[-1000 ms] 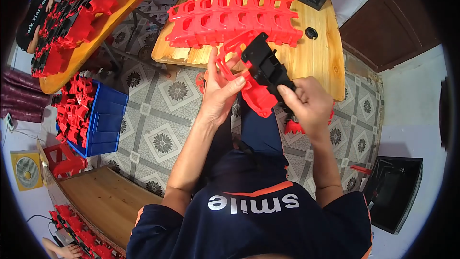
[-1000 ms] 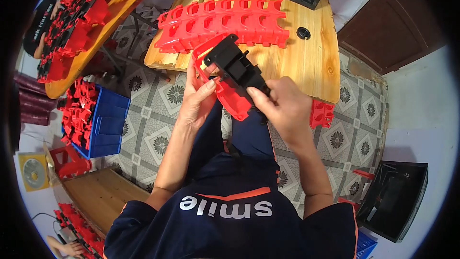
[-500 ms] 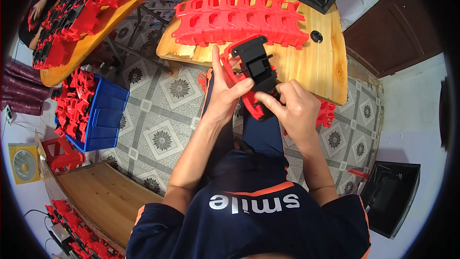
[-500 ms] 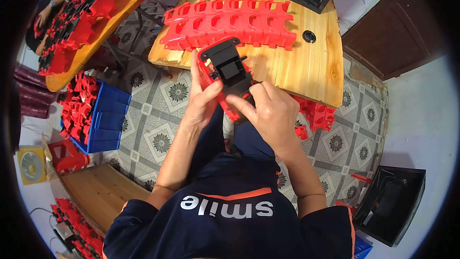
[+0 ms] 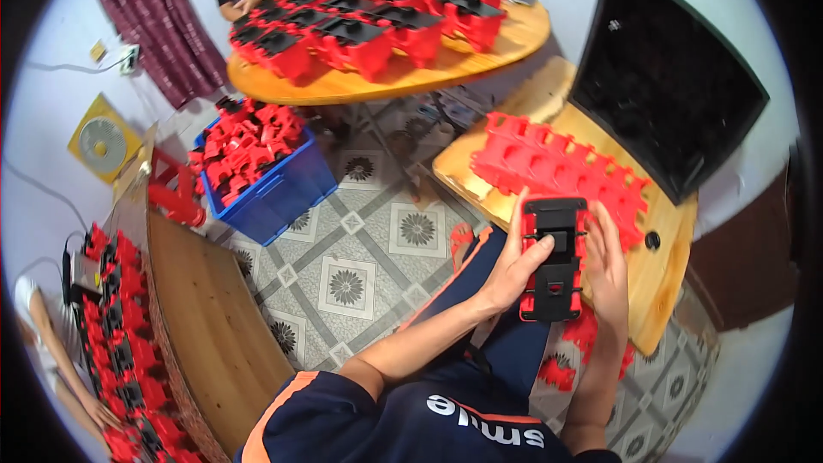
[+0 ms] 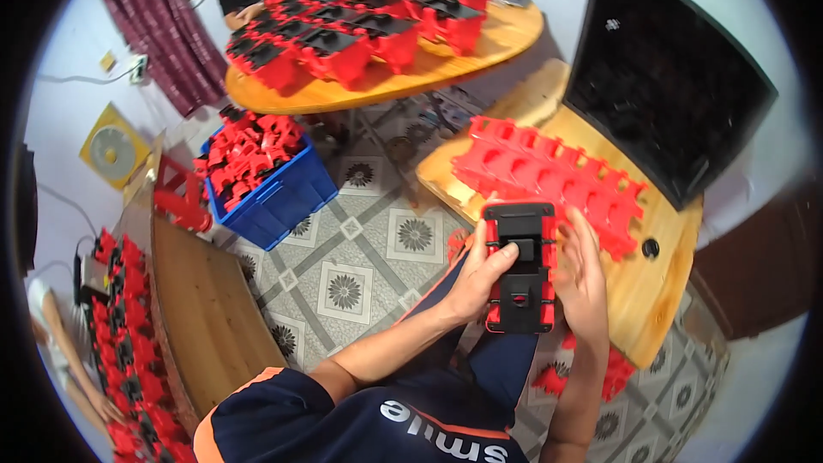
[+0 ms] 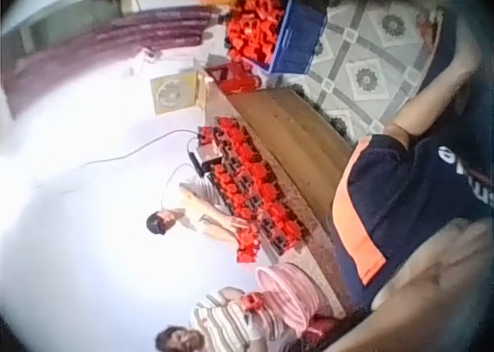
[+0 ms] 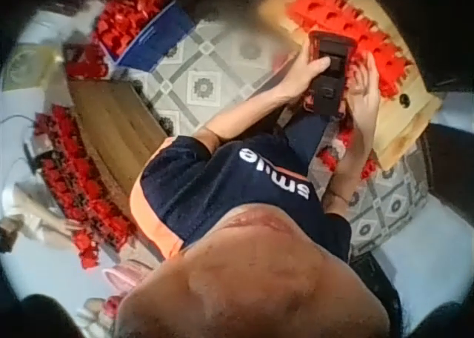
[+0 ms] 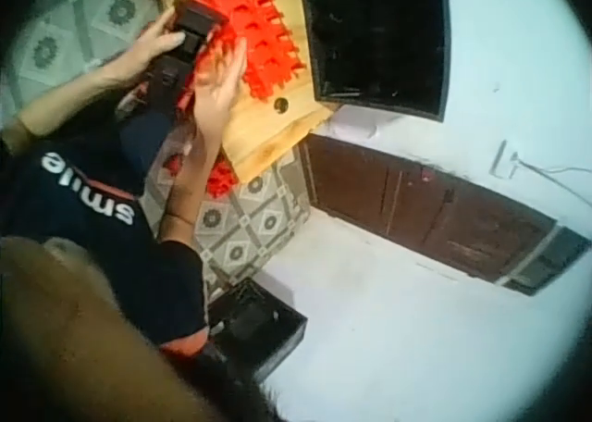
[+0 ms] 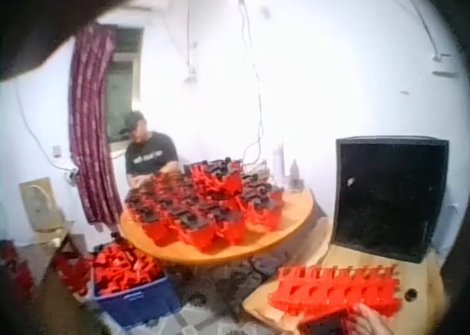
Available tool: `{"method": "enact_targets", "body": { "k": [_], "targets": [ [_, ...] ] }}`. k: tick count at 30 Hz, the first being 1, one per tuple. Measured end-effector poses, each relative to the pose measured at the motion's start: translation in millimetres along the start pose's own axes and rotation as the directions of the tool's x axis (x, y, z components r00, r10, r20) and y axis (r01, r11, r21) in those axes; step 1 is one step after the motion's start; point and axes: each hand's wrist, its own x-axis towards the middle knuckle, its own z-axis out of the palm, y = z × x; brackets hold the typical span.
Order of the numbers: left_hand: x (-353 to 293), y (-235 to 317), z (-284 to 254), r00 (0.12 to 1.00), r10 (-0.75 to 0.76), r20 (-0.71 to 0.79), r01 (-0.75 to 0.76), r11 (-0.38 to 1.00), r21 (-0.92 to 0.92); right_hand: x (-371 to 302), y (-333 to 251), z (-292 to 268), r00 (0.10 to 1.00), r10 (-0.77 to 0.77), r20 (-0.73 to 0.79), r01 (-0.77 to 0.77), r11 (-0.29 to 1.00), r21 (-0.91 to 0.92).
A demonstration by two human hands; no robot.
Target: The person assembles plastic units by fitting black components into red frames by hand and placing the assembled parts on a table. The person also restocks stacks of red frames onto the work table.
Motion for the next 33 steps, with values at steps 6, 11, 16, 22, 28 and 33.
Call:
{"method": "enact_targets", "body": {
  "k": [6,11,16,22,28,33],
  "targets": [
    [9.6,36.9,3.6,0.926,0.363,-0.107,-0.341,0.923,0.181,-16.7,15.4,32.2,1.000,0.006,0.022,-0.007,0.997,0.079],
    [-12.7,40.1,-23.7,0.894,0.435,-0.105,-0.414,0.894,0.172,20.5,-9.0,76.3,0.975,-0.070,0.211,0.103,0.984,-0.149],
    [-39.2,77.7,-79.7,0.635,0.682,-0.364,-0.577,0.731,0.364,29.3,4.4,111.0,0.839,-0.104,0.534,0.028,0.988,0.149],
    [-139.4,186.3,-196.0,0.154,0.863,-0.481,-0.557,0.478,0.679,41.2,57.3,110.0,0.705,0.294,0.646,-0.165,0.953,-0.254],
    [-208.8,257.7,-214.3,0.085,0.890,-0.447,-0.290,0.451,0.844,32.3,83.5,146.6,0.469,0.306,0.829,0.016,0.935,-0.355],
    [-172.7,391.9,-359.8,0.004,0.791,-0.612,-0.365,0.571,0.736,29.9,73.0,172.0,0.479,0.305,0.823,0.159,0.892,-0.423]
  ]
}}
